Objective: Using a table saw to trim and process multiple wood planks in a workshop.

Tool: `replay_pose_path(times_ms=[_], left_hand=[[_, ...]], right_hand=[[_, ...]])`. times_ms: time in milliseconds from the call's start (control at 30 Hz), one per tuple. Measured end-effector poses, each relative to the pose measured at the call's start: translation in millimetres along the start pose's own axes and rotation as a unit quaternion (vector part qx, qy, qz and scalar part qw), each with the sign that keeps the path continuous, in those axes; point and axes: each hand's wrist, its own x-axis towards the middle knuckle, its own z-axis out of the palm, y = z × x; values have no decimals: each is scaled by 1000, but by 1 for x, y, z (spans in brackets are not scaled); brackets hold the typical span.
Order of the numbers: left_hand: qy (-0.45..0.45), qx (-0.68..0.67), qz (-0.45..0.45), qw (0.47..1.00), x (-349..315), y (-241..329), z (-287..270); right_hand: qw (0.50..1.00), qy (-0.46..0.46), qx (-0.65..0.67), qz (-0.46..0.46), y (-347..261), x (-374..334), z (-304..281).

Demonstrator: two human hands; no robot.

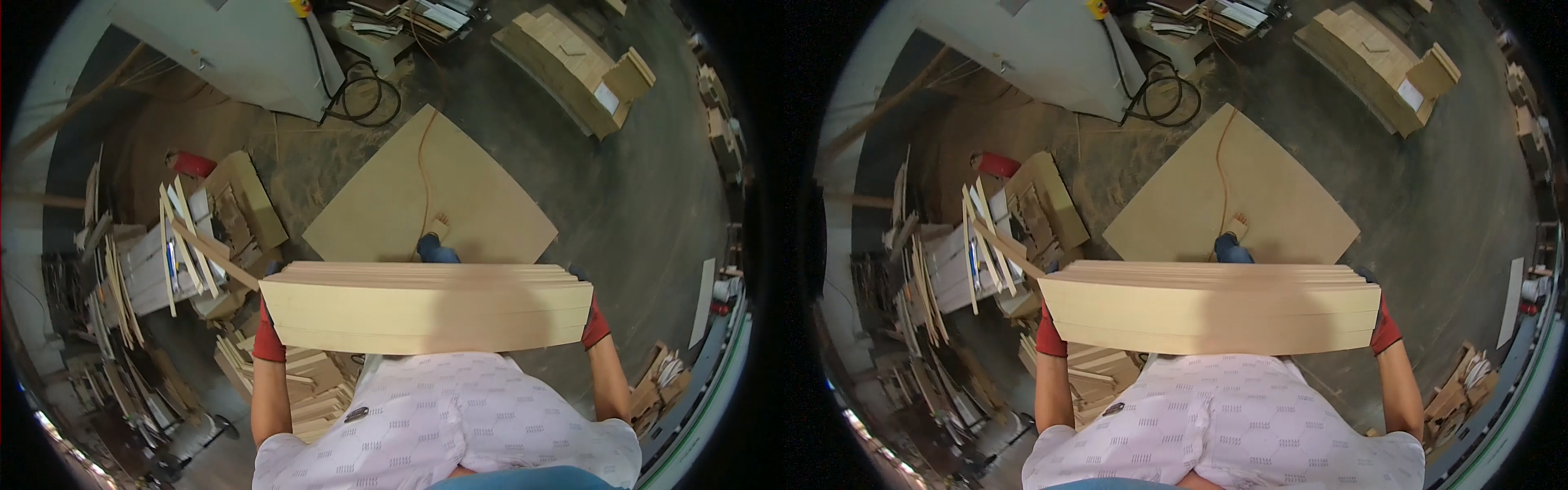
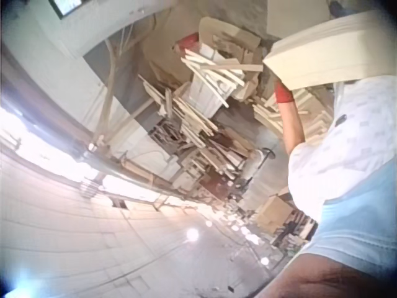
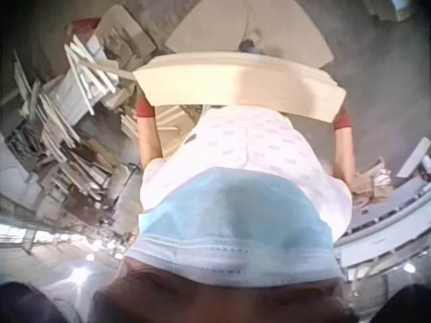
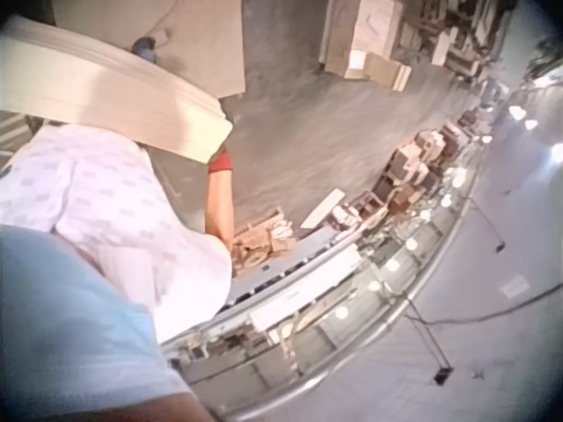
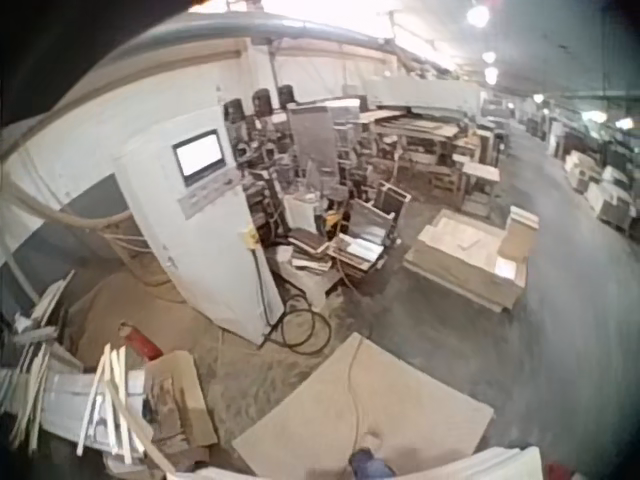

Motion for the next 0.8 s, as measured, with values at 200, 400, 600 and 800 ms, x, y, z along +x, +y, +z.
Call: replay_pose_path(times_ms=[200, 400, 600, 800], left_hand=[[90, 99, -11, 991, 128, 68, 86], [94, 128, -34, 987, 203, 105, 185], [116, 78, -110, 984, 276, 138, 206], [-92, 114, -117, 982, 366, 185, 203]], right_hand=[[993, -37, 109, -2, -35, 87, -62], [988, -6, 59, -145, -66, 113, -55], [981, -79, 94, -148, -124, 95, 26], [978, 35, 169, -118, -116, 115, 84]])
